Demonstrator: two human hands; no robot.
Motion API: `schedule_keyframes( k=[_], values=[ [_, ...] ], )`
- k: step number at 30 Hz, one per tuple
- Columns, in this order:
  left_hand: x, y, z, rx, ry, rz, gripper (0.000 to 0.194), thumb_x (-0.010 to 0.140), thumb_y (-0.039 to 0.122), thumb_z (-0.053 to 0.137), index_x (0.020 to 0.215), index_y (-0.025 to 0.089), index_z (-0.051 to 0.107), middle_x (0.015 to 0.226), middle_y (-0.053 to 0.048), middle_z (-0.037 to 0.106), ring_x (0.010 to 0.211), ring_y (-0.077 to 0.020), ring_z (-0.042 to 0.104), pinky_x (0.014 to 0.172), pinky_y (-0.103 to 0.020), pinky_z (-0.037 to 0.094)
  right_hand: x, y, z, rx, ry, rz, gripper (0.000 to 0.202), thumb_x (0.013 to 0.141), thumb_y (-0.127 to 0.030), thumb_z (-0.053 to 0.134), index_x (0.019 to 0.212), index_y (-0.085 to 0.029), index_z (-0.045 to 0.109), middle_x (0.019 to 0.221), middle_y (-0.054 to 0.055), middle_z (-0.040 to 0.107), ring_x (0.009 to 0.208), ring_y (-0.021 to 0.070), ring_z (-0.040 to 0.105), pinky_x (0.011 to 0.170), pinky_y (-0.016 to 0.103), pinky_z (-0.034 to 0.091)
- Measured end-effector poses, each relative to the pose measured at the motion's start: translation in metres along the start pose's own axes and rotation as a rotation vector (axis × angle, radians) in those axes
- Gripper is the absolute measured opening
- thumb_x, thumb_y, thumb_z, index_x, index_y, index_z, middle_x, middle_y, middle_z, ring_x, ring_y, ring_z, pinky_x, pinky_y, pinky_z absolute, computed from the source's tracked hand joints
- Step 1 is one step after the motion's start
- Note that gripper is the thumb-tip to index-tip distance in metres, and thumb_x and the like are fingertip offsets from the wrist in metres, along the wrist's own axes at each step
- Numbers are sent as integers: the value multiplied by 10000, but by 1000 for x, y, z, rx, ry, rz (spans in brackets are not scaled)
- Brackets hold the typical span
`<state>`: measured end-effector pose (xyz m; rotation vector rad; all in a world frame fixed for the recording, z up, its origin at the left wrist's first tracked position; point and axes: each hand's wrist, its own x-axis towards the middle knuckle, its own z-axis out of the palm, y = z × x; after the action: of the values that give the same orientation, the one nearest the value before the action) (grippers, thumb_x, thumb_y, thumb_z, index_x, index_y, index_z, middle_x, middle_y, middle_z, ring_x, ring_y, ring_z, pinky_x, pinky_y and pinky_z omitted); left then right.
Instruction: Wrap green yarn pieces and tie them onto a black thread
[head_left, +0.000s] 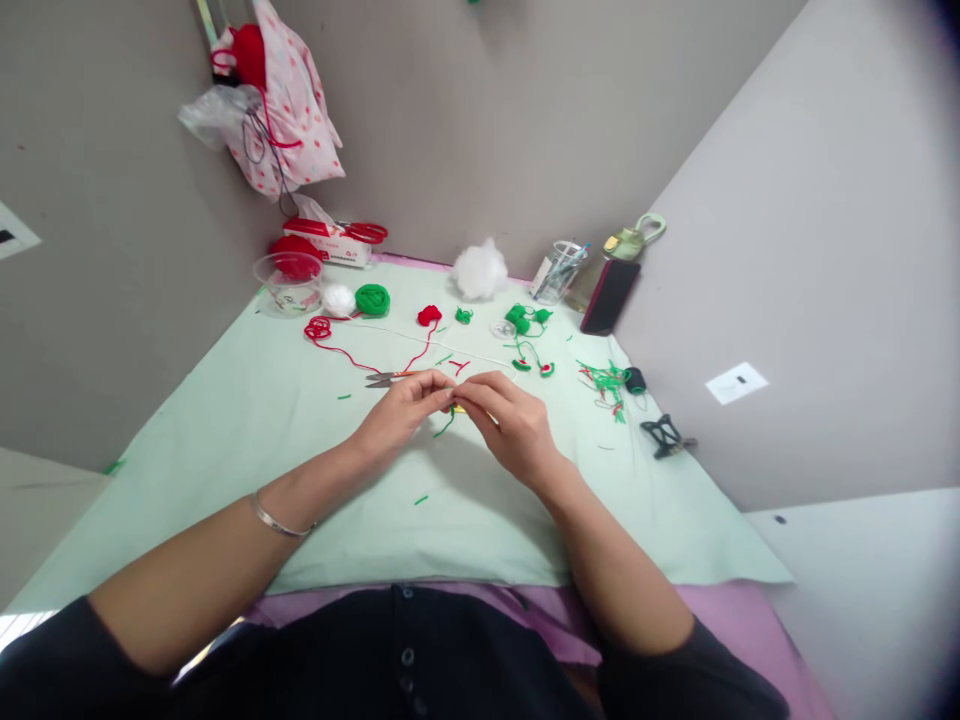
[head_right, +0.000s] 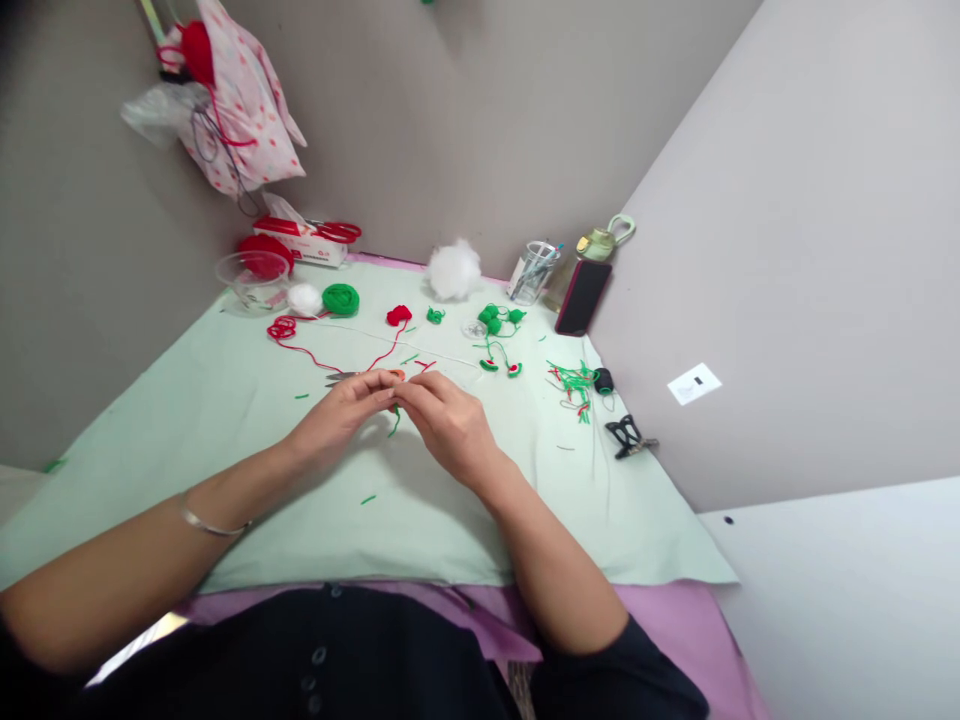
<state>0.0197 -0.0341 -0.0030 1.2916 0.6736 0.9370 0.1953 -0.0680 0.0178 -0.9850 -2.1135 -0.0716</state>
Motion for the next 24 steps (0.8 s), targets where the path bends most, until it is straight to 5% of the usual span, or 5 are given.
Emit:
schedule_keyframes(
  k=[4,7,14,24],
  values=[
    [1,1,-1,96,3,-5,201,849,371,636,901,178,662,904,-29,651,861,-174,575,819,-301,431,0,-10,-1,-74,99,-11,156,912,-154,566,954,-210,705,990,98,705,851,164,650,723,286,544],
    [2,2,-2,128,56,20,215,840,381,641,897,174,657,893,-33,654,850,-176,581,820,-303,437,3,-22,-6,178,115,80,115,903,-166,577,913,-204,685,1006,94,712,745,133,633,674,279,543],
    [-1,5,1,165,153,99,213,828,377,666,907,182,635,890,-22,632,853,-169,569,827,-292,436,3,-8,-31,1113,-308,454,146,900,-288,633,855,-160,581,635,1,648,501,77,567,483,188,461],
    [1,3,0,122,177,89,197,831,361,664,912,184,630,846,-9,614,790,-148,559,797,-279,436,-13,15,-44,1415,-641,307,180,846,-305,684,796,-155,599,566,11,622,452,83,549,459,180,430]
  ],
)
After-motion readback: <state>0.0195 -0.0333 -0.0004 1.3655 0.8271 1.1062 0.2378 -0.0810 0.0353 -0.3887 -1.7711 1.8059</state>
